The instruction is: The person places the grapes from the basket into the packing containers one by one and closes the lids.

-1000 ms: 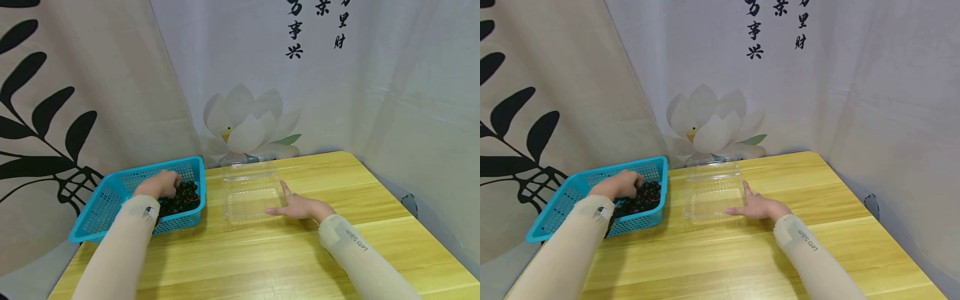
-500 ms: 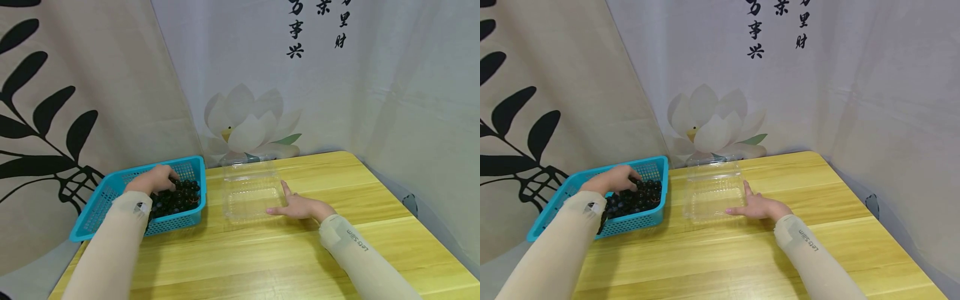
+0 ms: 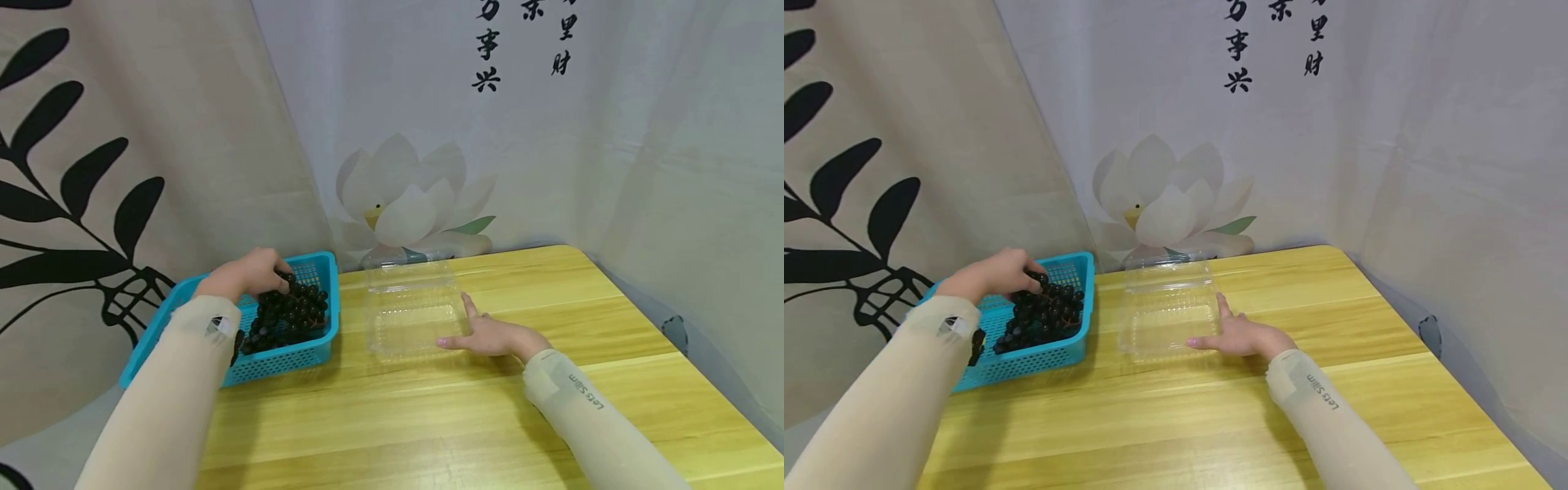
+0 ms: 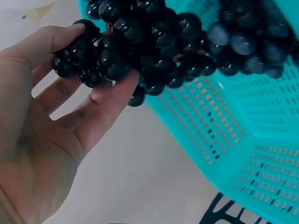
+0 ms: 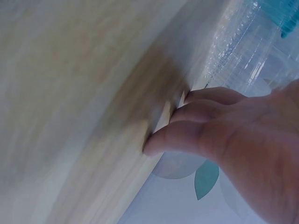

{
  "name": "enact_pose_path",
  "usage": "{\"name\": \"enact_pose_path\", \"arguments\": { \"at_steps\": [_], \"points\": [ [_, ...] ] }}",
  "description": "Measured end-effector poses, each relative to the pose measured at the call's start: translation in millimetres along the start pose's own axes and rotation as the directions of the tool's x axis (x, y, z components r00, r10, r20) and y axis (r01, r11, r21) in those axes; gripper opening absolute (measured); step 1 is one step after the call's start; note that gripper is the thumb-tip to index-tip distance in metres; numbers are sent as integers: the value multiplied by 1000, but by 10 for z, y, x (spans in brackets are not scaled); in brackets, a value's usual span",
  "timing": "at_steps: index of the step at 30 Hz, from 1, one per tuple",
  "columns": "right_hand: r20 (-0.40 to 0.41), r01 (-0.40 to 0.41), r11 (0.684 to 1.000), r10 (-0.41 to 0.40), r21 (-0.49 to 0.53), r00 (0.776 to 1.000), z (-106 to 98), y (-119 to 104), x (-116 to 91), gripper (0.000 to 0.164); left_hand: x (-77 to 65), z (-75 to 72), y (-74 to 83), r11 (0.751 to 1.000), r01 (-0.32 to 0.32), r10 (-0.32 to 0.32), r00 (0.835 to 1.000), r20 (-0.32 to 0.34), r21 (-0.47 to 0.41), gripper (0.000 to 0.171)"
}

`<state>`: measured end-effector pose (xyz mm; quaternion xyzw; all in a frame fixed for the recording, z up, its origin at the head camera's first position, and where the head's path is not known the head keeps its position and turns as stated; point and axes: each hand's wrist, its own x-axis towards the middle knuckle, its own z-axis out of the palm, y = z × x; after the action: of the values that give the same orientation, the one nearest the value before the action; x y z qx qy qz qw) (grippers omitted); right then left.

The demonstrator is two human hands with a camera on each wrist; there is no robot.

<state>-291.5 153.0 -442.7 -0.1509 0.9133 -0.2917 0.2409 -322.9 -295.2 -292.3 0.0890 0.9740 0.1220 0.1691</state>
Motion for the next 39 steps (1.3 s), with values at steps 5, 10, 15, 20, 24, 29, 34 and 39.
{"name": "enact_pose_path", "arguments": {
  "at_steps": [5, 10, 15, 20, 24, 29, 34, 39],
  "points": [
    [-3, -4, 1000, 4, -5, 1000, 2, 0, -6, 138, -63, -119, 67, 1000, -19, 19, 1000, 9, -4, 48],
    [0, 1, 1000, -1, 3, 1000, 11, -1, -16, 138, -152, -265, 166, 1000, -29, 29, 1000, 1, -3, 48],
    [2, 2, 1000, -2, 9, 1000, 5, -3, -21, 138, -233, -439, 275, 998, -53, 55, 998, -44, 36, 47],
    [-1, 6, 1000, -6, 1, 1000, -5, -6, -15, 138, -309, -572, 382, 998, -44, 47, 997, -57, 48, 48],
    [-3, 5, 1000, -5, 1, 1000, -7, -5, -8, 138, -346, -645, 457, 999, -45, 47, 997, -59, 28, 48],
    [-2, 2, 1000, -2, -4, 1000, -11, -11, -2, 139, -388, -742, 559, 997, -56, 60, 994, -86, 54, 46],
    [-16, 8, 999, -8, -40, 1000, -22, -34, 11, 139, -408, -807, 696, 991, -80, 94, 987, -132, 108, 45],
    [-40, 9, 998, -11, -64, 999, -24, -60, 41, 140, -420, -835, 886, 976, -122, 153, 974, -168, 183, 46]
  ]
}}
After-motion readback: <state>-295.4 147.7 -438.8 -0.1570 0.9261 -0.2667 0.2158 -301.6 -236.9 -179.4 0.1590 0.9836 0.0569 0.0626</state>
